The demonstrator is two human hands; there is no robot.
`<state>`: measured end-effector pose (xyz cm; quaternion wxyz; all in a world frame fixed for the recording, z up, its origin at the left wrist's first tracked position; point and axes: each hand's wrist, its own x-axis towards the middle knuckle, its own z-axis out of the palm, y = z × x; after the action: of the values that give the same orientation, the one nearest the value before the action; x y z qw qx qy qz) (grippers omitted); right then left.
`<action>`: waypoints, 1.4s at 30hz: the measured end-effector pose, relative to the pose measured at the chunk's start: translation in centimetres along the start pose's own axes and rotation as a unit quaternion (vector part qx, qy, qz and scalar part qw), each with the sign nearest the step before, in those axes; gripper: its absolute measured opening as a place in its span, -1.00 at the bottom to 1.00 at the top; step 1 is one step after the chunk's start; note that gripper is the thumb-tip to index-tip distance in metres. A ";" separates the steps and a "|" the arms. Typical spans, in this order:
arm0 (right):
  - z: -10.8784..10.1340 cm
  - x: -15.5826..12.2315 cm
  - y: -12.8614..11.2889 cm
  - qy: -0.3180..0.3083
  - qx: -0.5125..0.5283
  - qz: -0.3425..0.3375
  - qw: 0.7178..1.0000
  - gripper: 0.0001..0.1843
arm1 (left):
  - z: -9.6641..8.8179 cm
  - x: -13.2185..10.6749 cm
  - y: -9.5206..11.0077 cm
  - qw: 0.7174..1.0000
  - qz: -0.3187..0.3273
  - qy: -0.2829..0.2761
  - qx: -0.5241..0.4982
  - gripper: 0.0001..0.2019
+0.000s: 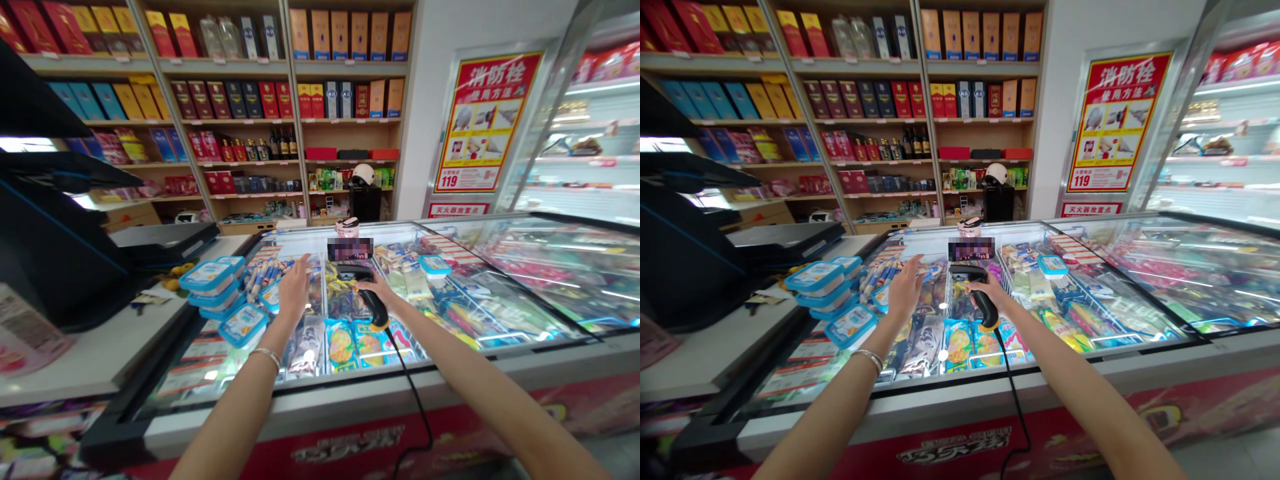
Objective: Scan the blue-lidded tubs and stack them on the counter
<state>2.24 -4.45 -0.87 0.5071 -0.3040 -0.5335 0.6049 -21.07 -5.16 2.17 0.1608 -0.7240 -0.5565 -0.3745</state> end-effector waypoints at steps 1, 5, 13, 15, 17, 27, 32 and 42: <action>0.0 0.0 0.0 0.001 0.000 -0.001 1.000 -0.49 | 0.0 0.0 0.1 1.000 0.000 -0.001 0.001 -0.58; 0.0 0.0 0.0 0.003 -0.002 0.001 1.000 -0.50 | -0.1 0.0 0.2 1.000 -0.002 0.000 0.004 -0.58; 0.2 -0.2 -0.3 0.005 0.000 0.010 1.000 -0.47 | -0.1 0.0 0.2 1.000 -0.002 0.005 -0.002 -0.60; 0.2 -0.2 -0.4 0.005 -0.003 0.012 1.000 -0.47 | -0.2 0.0 0.2 1.000 -0.002 0.006 -0.002 -0.60; 0.3 -0.3 -0.5 0.005 -0.007 0.013 1.000 -0.48 | -0.2 0.0 0.1 1.000 0.000 0.005 -0.001 -0.60; 0.1 -0.5 -0.3 -0.005 0.007 0.007 1.000 -0.47 | -0.2 0.0 0.1 1.000 0.003 -0.003 0.006 -0.69; -0.5 -0.9 -2.0 -0.017 0.054 0.000 0.998 -0.55 | -0.2 0.3 0.1 0.999 0.008 0.019 -0.033 -0.80; -16.2 -7.3 -11.7 0.180 0.216 -0.128 0.951 -0.78 | 3.2 1.1 5.2 0.984 -0.012 -0.032 -0.173 -0.91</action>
<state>22.48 -6.81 5.01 0.7213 -0.2207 -0.3243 0.5709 -14.97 -4.01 1.79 0.0110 -0.7460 -0.4967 -0.4434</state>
